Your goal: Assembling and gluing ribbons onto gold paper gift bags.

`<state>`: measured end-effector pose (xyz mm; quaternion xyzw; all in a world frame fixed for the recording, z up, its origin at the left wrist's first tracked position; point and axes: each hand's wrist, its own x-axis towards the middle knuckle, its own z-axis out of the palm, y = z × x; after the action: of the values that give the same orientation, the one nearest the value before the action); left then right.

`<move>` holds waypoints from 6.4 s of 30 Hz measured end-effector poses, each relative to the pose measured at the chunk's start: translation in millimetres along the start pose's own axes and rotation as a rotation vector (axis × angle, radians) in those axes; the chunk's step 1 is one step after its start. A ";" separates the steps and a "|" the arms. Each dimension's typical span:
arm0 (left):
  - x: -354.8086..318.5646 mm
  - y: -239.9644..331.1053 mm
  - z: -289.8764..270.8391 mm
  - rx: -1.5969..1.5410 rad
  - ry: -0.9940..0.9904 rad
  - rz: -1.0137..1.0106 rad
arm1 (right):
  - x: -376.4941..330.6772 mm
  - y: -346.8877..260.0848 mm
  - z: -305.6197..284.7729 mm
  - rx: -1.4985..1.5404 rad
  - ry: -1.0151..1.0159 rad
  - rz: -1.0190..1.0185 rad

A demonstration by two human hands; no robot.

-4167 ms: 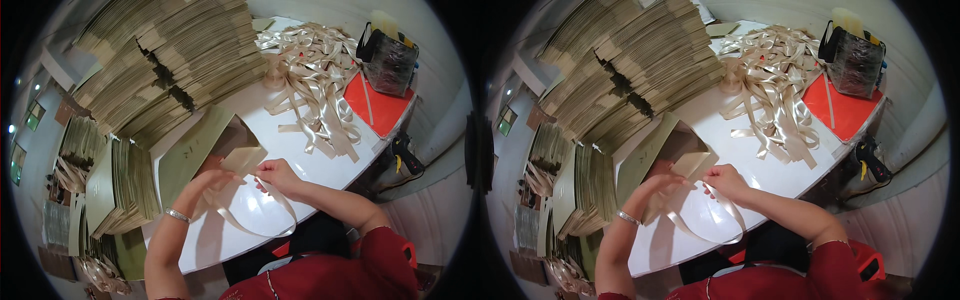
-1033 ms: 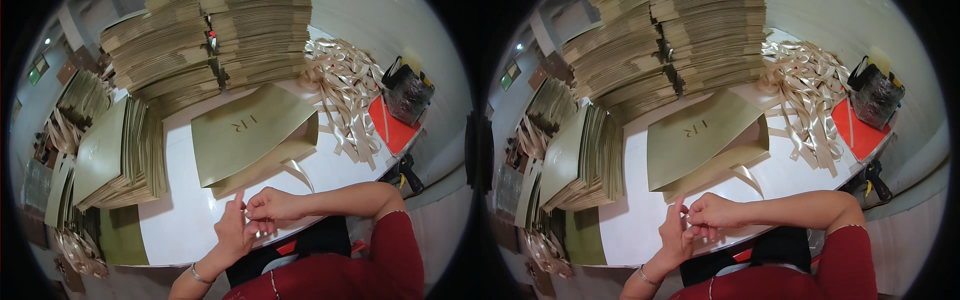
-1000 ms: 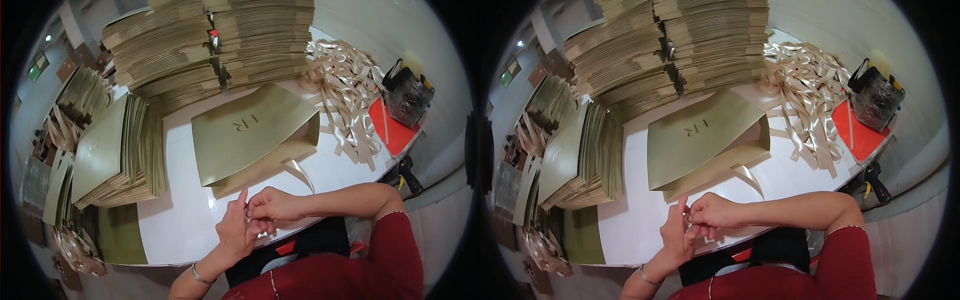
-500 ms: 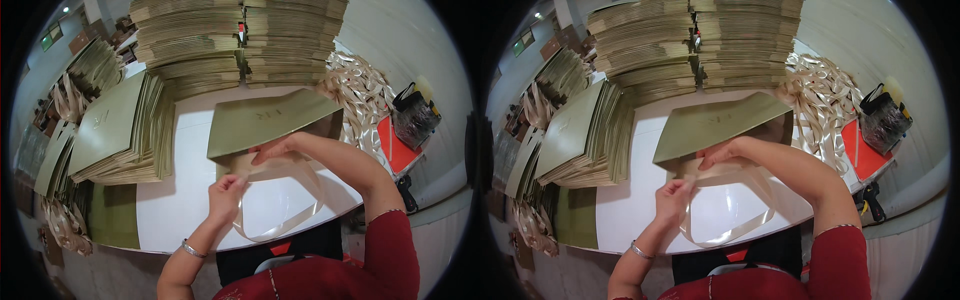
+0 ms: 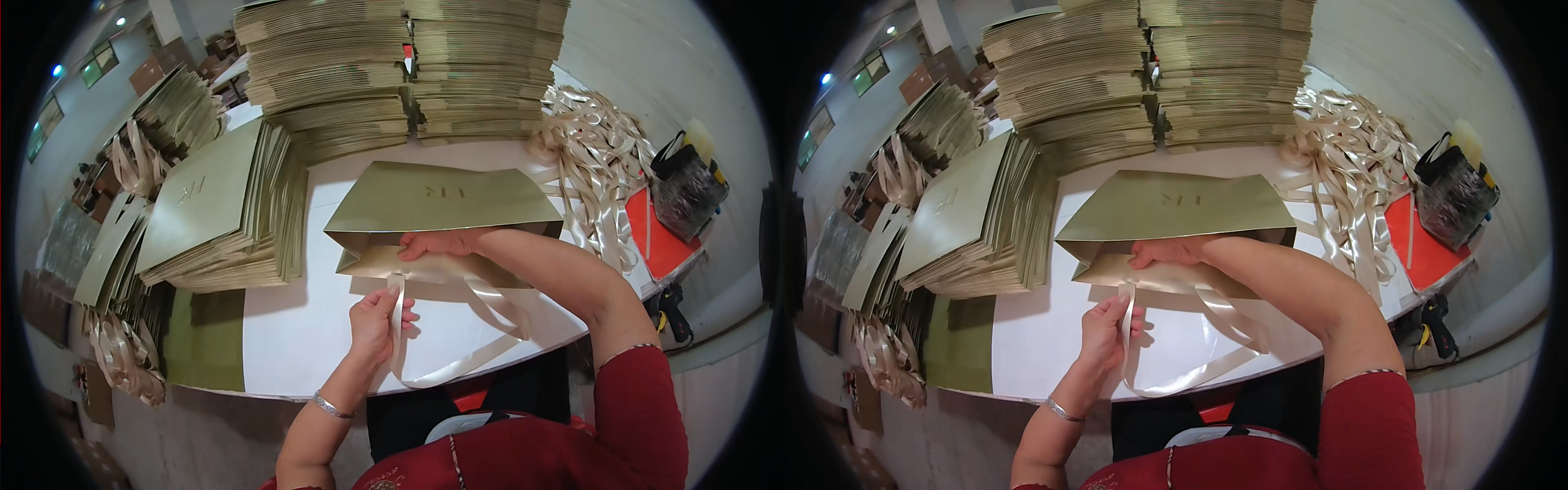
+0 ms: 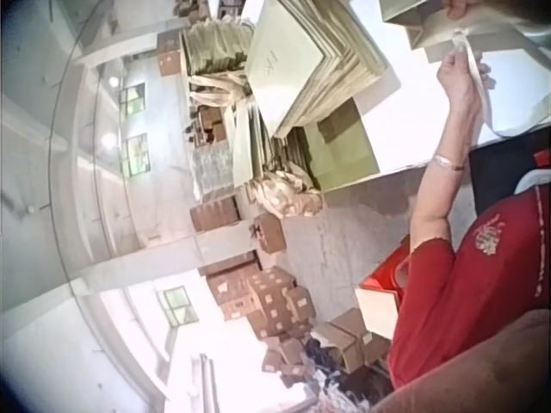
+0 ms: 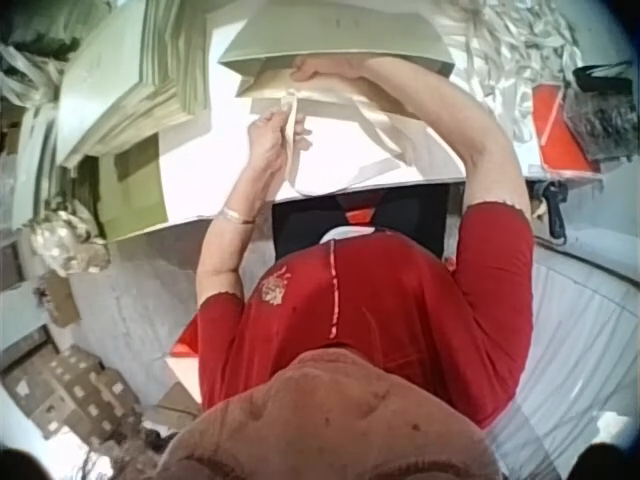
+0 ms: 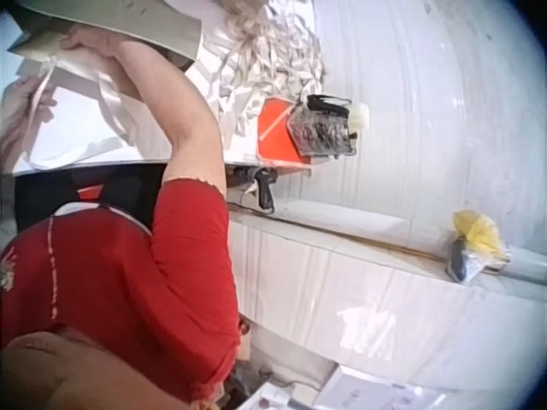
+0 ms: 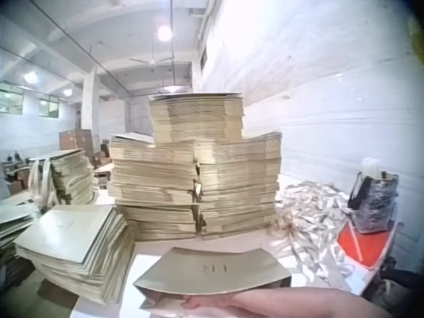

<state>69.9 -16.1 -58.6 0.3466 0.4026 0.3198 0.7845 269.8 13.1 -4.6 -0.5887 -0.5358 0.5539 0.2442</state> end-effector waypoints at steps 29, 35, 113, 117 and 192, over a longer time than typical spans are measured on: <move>-28.2 20.3 -29.8 0.387 -0.184 -0.128 | -5.8 -22.3 38.4 -0.336 0.023 -0.396; -12.6 5.5 -4.9 1.322 0.043 1.234 | -14.0 -12.3 26.6 -0.433 0.056 -0.511; 22.6 16.4 -17.6 1.448 0.059 1.373 | -83.8 48.5 2.8 -0.785 0.460 -0.604; 26.2 16.2 -3.6 1.731 0.208 1.500 | -123.8 92.5 1.5 -0.812 0.308 -0.369; 54.9 -49.3 96.0 0.968 -0.026 0.801 | -465.8 295.8 -73.5 0.397 1.292 0.896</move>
<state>188.7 -28.1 -78.8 0.7903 0.3311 0.3663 0.3627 531.0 -474.9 -63.7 -0.8967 0.1058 0.2345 0.3602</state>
